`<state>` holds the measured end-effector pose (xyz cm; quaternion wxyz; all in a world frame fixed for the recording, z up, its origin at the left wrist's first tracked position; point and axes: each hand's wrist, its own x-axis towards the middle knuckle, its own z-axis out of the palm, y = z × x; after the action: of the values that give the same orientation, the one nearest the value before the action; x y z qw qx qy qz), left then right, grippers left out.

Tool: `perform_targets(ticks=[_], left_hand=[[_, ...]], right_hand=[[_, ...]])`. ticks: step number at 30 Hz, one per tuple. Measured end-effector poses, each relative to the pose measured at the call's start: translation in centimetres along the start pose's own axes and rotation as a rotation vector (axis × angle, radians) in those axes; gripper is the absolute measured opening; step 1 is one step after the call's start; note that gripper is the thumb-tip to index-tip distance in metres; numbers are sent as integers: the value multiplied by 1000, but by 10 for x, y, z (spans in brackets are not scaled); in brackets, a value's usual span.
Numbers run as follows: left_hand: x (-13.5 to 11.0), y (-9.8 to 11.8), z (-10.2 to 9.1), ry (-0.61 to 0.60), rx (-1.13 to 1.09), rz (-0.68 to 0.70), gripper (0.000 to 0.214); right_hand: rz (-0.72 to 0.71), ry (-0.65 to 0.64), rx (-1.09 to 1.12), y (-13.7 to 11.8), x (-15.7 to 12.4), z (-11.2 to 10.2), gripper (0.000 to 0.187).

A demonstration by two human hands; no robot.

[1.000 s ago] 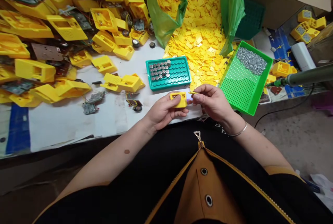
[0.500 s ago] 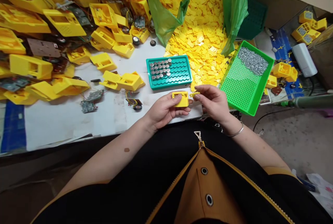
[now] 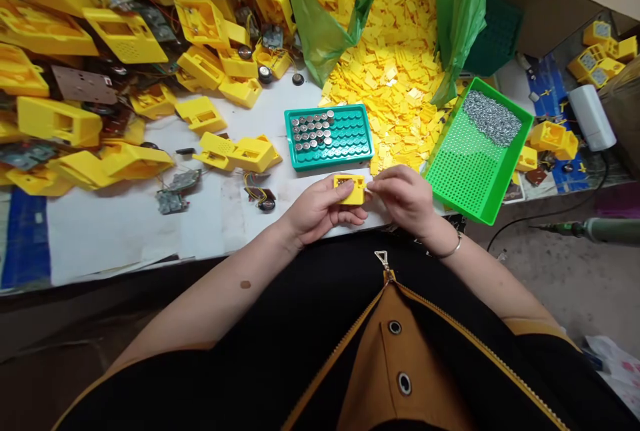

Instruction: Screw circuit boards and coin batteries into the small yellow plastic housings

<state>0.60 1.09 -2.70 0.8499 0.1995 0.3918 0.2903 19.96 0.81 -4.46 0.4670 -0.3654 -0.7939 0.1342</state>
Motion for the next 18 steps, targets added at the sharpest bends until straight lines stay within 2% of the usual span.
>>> perform_targets(ticks=[2, 4, 7, 9, 13, 18], left_hand=[[0, -3, 3, 36, 40, 58, 35], [0, -7, 6, 73, 120, 122, 44], [1, -14, 13, 116, 294, 243, 43], [3, -17, 16, 120, 423, 314, 40], [3, -18, 15, 61, 584, 369, 38], [2, -16, 7, -46, 601, 330, 45]], right_hand=[[295, 32, 188, -7, 5, -2, 10], [552, 8, 358, -16, 9, -3, 3], [812, -87, 487, -30, 13, -2, 15], [876, -101, 493, -37, 14, 1, 16], [872, -171, 406, -45, 18, 1, 12], [932, -309, 282, -41, 24, -6, 40]])
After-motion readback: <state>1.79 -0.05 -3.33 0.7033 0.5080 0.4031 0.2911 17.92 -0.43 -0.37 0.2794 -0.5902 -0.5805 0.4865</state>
